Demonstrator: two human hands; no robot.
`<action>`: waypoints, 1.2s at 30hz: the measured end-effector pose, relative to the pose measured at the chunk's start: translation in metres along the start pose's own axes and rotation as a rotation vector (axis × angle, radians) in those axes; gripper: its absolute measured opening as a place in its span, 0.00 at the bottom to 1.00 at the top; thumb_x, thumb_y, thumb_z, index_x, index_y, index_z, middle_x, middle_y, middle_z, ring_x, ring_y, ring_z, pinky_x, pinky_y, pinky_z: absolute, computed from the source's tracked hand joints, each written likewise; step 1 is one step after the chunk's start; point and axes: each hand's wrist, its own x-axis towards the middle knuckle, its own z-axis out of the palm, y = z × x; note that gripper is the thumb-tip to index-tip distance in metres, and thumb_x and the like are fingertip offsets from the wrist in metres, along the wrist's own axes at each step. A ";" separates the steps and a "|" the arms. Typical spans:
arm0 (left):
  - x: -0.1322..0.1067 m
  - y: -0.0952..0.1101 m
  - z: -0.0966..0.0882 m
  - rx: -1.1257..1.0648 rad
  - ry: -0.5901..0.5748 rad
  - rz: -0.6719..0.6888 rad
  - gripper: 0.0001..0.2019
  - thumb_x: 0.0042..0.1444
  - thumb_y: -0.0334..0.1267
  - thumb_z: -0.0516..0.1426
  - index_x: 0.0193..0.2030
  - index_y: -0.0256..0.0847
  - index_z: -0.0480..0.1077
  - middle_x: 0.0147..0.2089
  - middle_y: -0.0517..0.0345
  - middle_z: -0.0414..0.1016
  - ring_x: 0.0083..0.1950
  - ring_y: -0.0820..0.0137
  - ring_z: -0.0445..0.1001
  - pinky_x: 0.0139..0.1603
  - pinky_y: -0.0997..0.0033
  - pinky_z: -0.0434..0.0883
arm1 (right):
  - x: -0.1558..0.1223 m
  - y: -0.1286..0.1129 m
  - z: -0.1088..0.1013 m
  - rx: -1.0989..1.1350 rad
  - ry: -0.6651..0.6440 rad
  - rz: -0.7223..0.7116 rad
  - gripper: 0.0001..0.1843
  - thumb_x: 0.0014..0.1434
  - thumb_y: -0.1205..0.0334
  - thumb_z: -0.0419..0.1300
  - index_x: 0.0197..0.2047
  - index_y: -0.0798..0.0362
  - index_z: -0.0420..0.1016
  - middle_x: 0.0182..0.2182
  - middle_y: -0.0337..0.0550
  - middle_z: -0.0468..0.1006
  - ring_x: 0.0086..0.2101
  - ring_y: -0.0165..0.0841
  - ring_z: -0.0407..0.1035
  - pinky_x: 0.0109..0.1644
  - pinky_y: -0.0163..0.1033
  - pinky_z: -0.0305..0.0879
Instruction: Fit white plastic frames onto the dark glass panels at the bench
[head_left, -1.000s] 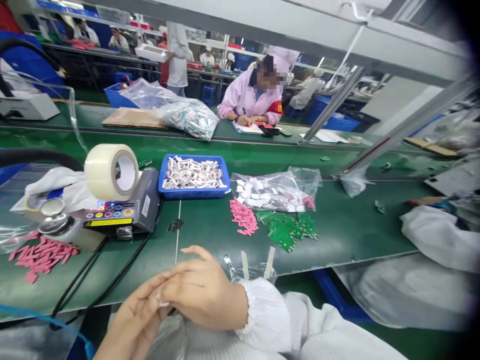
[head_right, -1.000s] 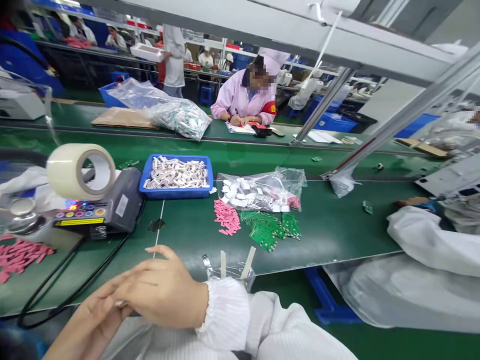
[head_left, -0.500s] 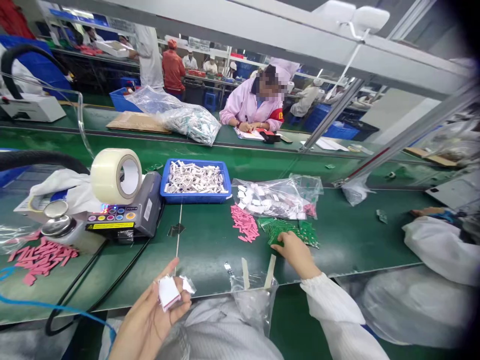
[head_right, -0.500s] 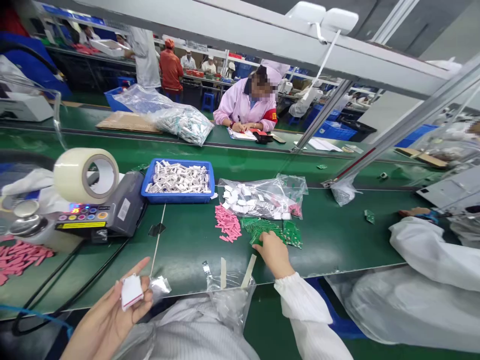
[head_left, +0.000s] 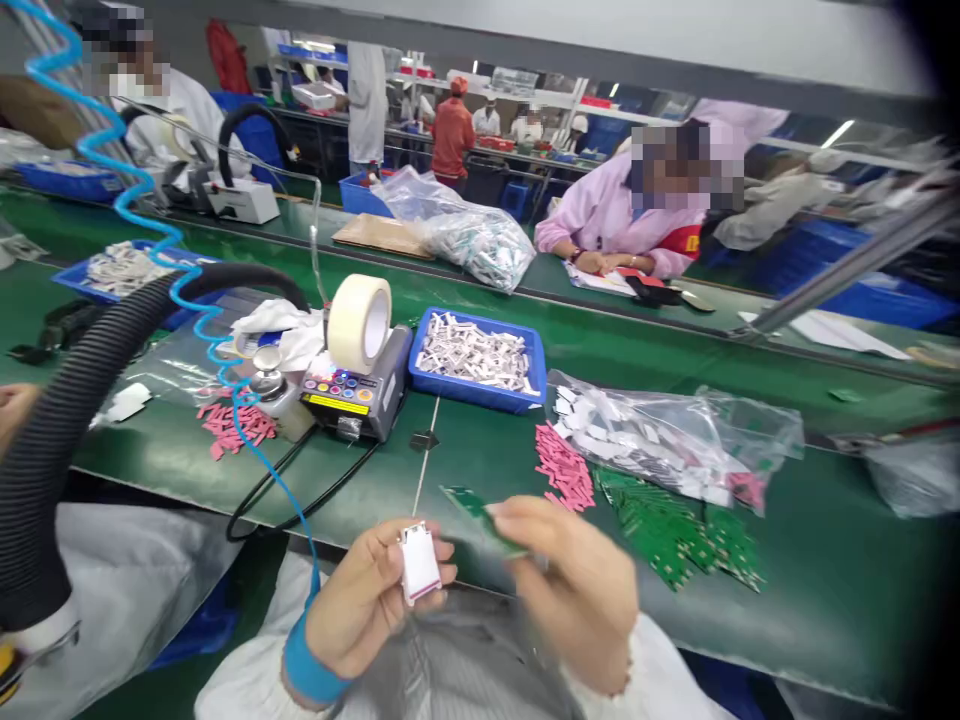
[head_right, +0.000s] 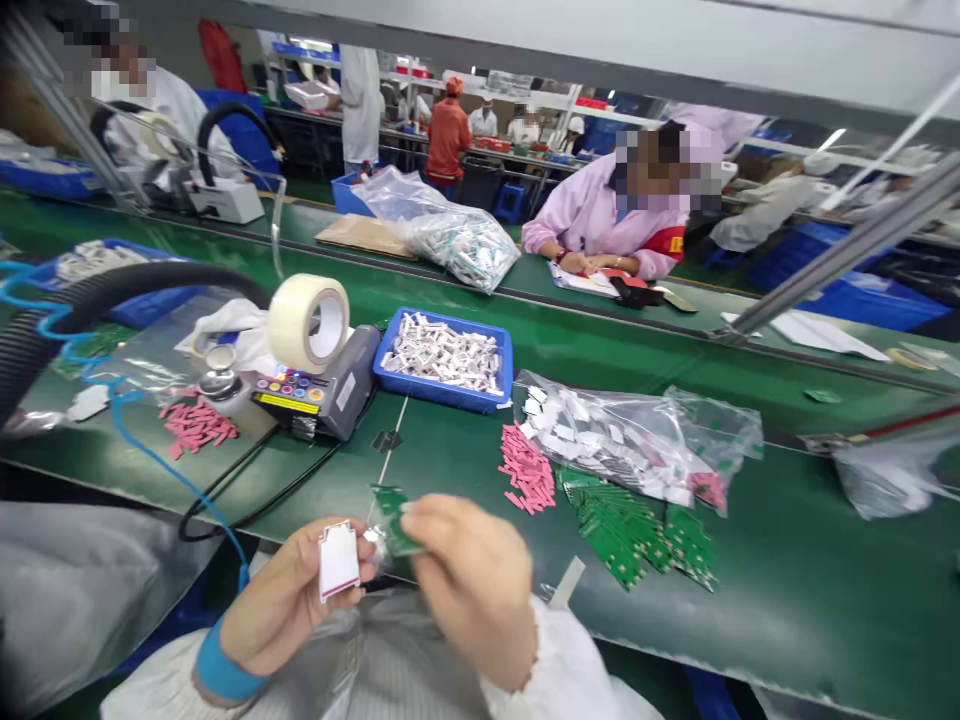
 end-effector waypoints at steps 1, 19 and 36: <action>-0.001 0.001 0.000 -0.008 0.001 0.034 0.21 0.34 0.46 0.68 0.35 0.36 0.77 0.29 0.53 0.78 0.29 0.70 0.75 0.30 0.74 0.73 | 0.002 -0.011 0.011 0.025 -0.007 -0.072 0.11 0.55 0.73 0.55 0.38 0.50 0.73 0.34 0.42 0.80 0.36 0.30 0.75 0.38 0.32 0.72; -0.017 0.016 -0.015 0.111 -0.023 0.298 0.21 0.33 0.49 0.67 0.37 0.44 0.77 0.27 0.56 0.78 0.31 0.66 0.76 0.35 0.68 0.72 | 0.011 -0.020 0.054 0.351 -0.225 -0.298 0.10 0.60 0.66 0.56 0.45 0.56 0.71 0.42 0.48 0.79 0.51 0.34 0.68 0.51 0.39 0.70; 0.025 0.006 -0.006 -0.034 0.050 0.226 0.23 0.46 0.47 0.62 0.52 0.52 0.70 0.62 0.51 0.64 0.59 0.55 0.65 0.53 0.55 0.67 | 0.032 0.031 0.029 0.002 -0.146 0.032 0.10 0.54 0.67 0.56 0.41 0.51 0.72 0.36 0.40 0.79 0.38 0.31 0.73 0.42 0.35 0.70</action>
